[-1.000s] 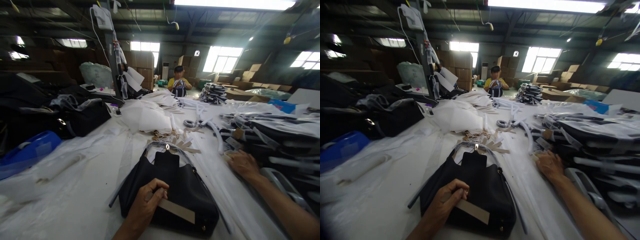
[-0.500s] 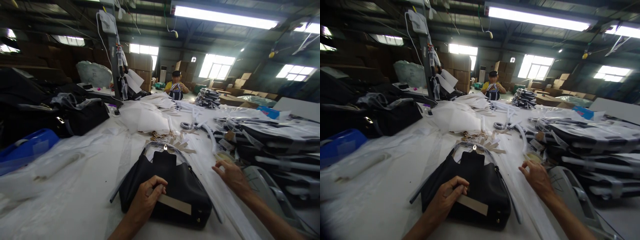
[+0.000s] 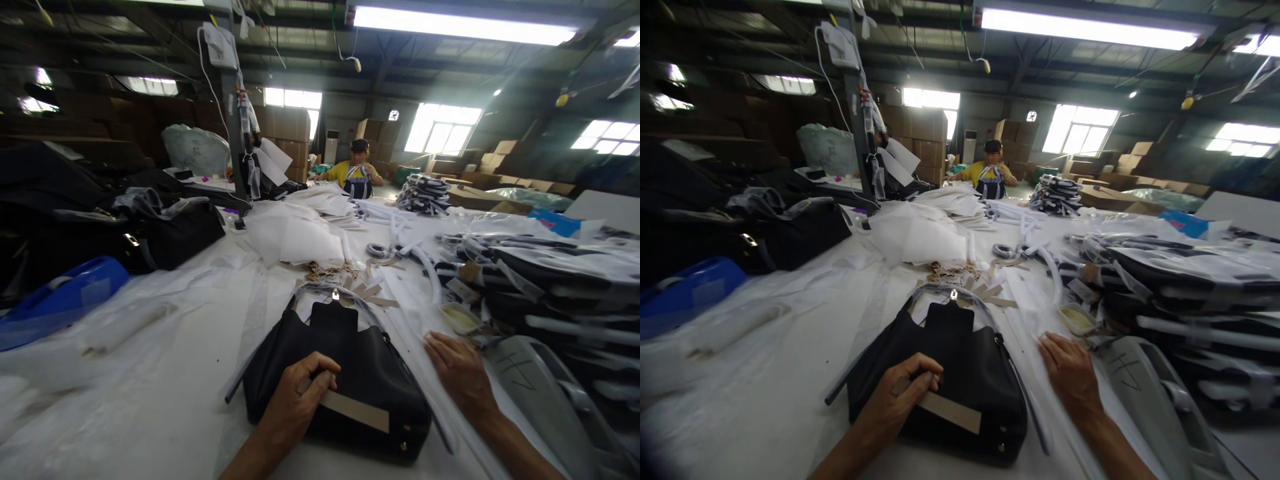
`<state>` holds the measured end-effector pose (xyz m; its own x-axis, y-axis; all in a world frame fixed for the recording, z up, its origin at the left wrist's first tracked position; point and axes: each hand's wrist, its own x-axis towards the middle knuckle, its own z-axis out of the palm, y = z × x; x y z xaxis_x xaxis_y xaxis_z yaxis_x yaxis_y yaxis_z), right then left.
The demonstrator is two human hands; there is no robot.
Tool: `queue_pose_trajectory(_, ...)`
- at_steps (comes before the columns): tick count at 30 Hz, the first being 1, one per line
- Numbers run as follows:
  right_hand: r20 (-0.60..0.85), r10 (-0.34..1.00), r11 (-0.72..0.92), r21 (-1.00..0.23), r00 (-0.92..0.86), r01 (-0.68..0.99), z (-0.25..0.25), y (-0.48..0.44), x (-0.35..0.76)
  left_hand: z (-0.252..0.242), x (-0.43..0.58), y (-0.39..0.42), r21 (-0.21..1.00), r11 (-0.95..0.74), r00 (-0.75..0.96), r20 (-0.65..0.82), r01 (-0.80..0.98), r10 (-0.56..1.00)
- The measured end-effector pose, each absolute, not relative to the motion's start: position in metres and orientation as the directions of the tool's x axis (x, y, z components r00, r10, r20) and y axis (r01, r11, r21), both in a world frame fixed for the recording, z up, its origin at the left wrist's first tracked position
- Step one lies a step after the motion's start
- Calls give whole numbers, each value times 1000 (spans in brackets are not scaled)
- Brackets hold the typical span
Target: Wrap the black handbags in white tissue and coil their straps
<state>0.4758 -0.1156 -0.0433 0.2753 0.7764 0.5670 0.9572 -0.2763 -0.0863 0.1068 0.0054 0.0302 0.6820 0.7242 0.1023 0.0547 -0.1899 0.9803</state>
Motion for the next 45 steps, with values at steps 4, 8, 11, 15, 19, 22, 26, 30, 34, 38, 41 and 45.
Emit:
queue_pose_trajectory(4,568,722,-263,-301,394,916,-31,-109,469,32,106,6,983,-177,683,95,52,724)
queue_pose_trajectory(8,496,700,-203,-551,514,809,0,-96,428,32,105,6,985,-166,689,94,38,719)
queue_pose_trajectory(11,468,750,-96,-623,468,776,26,-88,383,31,105,6,987,-157,693,87,39,716)
queue_pose_trajectory(15,464,834,53,-605,298,794,48,-88,343,32,102,8,988,-154,713,92,24,695)
queue_pose_trajectory(19,357,884,22,-678,303,735,52,-93,344,35,100,8,982,-179,722,88,51,687)
queue_pose_trajectory(22,230,868,-96,-791,439,604,45,-92,356,36,100,5,949,-310,715,172,66,677)
queue_pose_trajectory(26,7,773,-219,-935,635,277,33,-83,365,31,96,-4,763,-640,801,328,88,501)
queue_pose_trajectory(30,-62,709,-177,-980,703,93,19,-74,366,16,85,-13,403,-895,882,328,192,338)
queue_pose_trajectory(34,-55,648,-132,-990,760,40,2,-70,375,1,81,-18,91,-946,859,398,311,321)
queue_pose_trajectory(38,6,612,-114,-989,791,95,-11,-71,385,-1,97,-28,-75,-912,846,412,403,340)
queue_pose_trajectory(41,30,629,-124,-983,777,138,-13,-72,388,-1,113,-38,-165,-877,816,474,450,330)
queue_pose_trajectory(45,63,653,-115,-977,754,182,-14,-72,390,-5,122,-44,-211,-875,807,523,435,275)
